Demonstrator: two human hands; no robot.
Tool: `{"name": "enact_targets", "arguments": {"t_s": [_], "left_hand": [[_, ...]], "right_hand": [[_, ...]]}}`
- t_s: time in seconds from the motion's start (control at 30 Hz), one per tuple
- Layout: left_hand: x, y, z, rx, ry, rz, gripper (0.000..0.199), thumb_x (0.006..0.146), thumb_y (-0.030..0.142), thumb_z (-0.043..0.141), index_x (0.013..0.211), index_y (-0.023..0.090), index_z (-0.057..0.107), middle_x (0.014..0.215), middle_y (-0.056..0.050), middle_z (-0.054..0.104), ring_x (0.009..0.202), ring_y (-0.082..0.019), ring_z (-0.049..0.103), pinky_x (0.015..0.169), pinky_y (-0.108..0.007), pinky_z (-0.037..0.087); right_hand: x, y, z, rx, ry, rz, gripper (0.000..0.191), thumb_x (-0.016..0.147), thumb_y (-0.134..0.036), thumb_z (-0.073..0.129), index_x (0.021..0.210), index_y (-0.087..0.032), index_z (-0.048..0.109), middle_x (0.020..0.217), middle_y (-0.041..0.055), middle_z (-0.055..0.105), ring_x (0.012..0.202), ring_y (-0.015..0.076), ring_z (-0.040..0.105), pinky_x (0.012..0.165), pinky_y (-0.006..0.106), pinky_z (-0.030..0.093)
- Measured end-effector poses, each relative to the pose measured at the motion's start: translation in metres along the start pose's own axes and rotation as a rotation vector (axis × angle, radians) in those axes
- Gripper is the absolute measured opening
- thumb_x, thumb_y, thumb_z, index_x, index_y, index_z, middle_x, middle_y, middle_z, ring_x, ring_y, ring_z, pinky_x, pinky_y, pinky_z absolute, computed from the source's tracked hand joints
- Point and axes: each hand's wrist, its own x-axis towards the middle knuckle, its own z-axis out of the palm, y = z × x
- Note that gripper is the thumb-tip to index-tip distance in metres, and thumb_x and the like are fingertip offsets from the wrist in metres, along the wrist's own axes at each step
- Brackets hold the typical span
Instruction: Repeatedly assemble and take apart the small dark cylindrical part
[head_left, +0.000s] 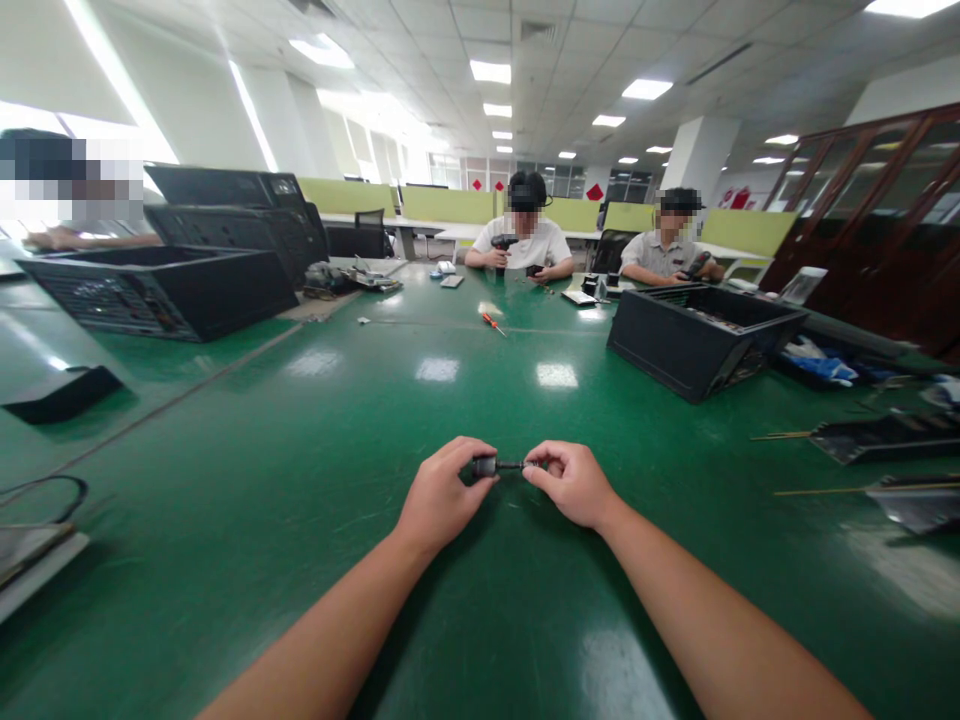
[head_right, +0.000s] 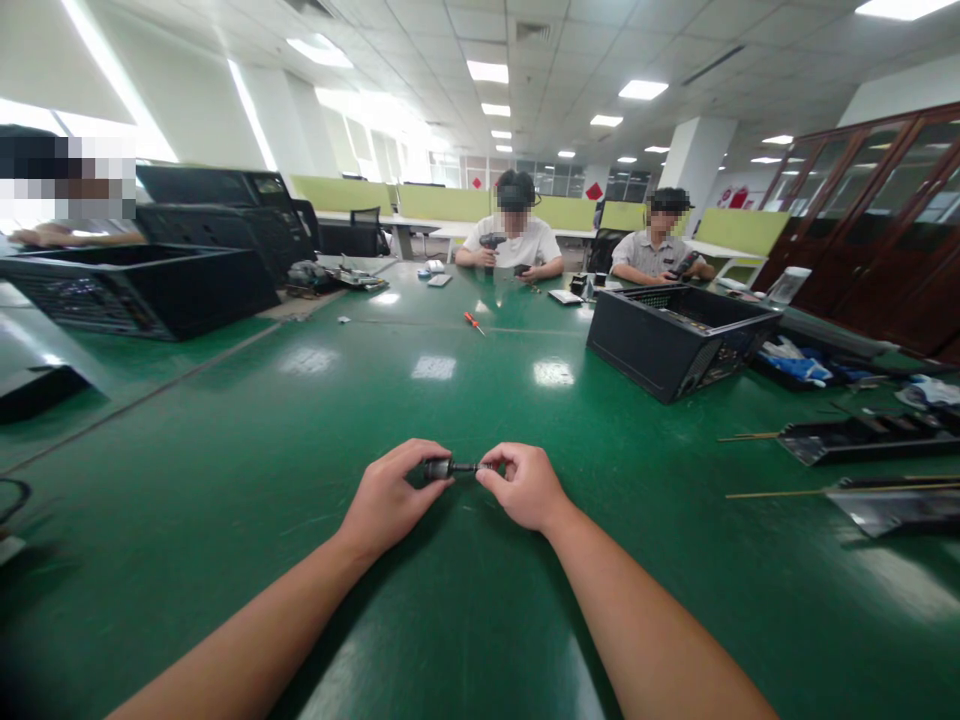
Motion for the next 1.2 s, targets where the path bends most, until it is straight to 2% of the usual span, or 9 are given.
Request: {"name": "enact_targets", "arguments": {"t_s": [1.2], "left_hand": [[0.0016,-0.0057,-0.0026,0.026,0.038,0.005,0.020,0.078,0.014,0.065,0.097,0.022,0.065,0.095,-0.003,0.067,0.089,-0.018,0.063,0.082,-0.032,0.051]], "right_hand": [[0.0013,-0.0014,-0.0004,0.025,0.012,0.009,0.018,0.077,-0.030,0.065,0.082,-0.014,0.071,0.050,-0.0056,0.044,0.044,0.0083,0.029,0.045,0.023,0.020]]}}
